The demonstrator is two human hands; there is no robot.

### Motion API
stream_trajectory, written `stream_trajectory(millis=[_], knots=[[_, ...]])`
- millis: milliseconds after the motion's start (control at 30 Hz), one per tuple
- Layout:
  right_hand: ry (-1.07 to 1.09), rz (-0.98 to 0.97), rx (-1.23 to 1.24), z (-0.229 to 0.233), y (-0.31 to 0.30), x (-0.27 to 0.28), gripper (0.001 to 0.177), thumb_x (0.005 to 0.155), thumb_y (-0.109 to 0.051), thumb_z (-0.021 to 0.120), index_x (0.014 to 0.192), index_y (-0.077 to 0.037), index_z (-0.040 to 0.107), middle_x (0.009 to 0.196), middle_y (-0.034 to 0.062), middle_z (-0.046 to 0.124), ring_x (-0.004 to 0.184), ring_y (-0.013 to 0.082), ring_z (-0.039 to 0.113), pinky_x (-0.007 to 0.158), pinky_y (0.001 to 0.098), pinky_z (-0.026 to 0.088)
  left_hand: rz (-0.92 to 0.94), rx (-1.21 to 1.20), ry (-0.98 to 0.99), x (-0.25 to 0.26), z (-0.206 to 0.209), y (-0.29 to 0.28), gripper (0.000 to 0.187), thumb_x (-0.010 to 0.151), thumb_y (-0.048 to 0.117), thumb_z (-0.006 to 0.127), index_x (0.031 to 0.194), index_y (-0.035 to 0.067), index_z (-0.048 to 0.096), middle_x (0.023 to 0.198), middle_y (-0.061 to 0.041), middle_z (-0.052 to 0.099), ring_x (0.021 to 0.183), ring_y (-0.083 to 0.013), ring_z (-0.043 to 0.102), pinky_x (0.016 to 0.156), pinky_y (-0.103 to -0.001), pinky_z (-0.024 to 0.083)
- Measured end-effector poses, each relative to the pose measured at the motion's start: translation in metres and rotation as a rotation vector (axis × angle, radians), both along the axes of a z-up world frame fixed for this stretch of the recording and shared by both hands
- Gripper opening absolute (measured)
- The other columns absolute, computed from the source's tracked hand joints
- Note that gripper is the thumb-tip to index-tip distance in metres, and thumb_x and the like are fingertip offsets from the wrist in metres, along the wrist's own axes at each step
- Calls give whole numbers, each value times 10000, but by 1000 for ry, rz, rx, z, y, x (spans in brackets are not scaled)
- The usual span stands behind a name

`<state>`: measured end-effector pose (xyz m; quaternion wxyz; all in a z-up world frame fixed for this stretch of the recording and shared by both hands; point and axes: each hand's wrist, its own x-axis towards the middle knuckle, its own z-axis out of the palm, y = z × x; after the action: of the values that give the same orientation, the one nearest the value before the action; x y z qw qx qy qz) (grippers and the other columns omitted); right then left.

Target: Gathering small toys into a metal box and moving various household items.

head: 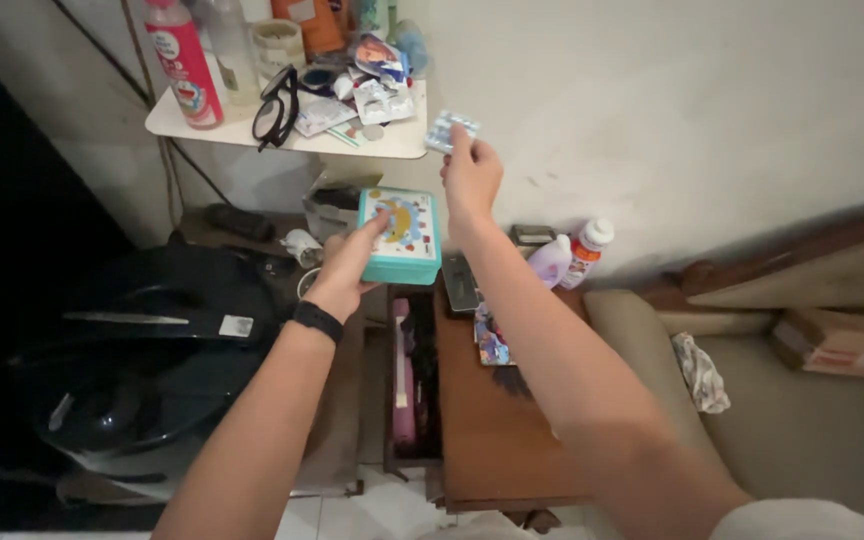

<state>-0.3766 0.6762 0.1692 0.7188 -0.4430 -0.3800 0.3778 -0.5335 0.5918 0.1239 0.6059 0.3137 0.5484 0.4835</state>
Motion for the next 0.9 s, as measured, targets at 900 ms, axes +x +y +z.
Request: stream_trajectory(millis=[900], knots=[[-953, -405, -177, -21, -199, 95, 665, 853, -509, 736, 1293, -26, 612, 1234, 214, 542, 1021, 343, 659, 898, 425, 556, -648, 65, -671, 137, -15, -56, 517, 978, 476, 525, 1350, 128, 611, 1255, -55, 705, 1140, -225, 675, 968, -454, 533]])
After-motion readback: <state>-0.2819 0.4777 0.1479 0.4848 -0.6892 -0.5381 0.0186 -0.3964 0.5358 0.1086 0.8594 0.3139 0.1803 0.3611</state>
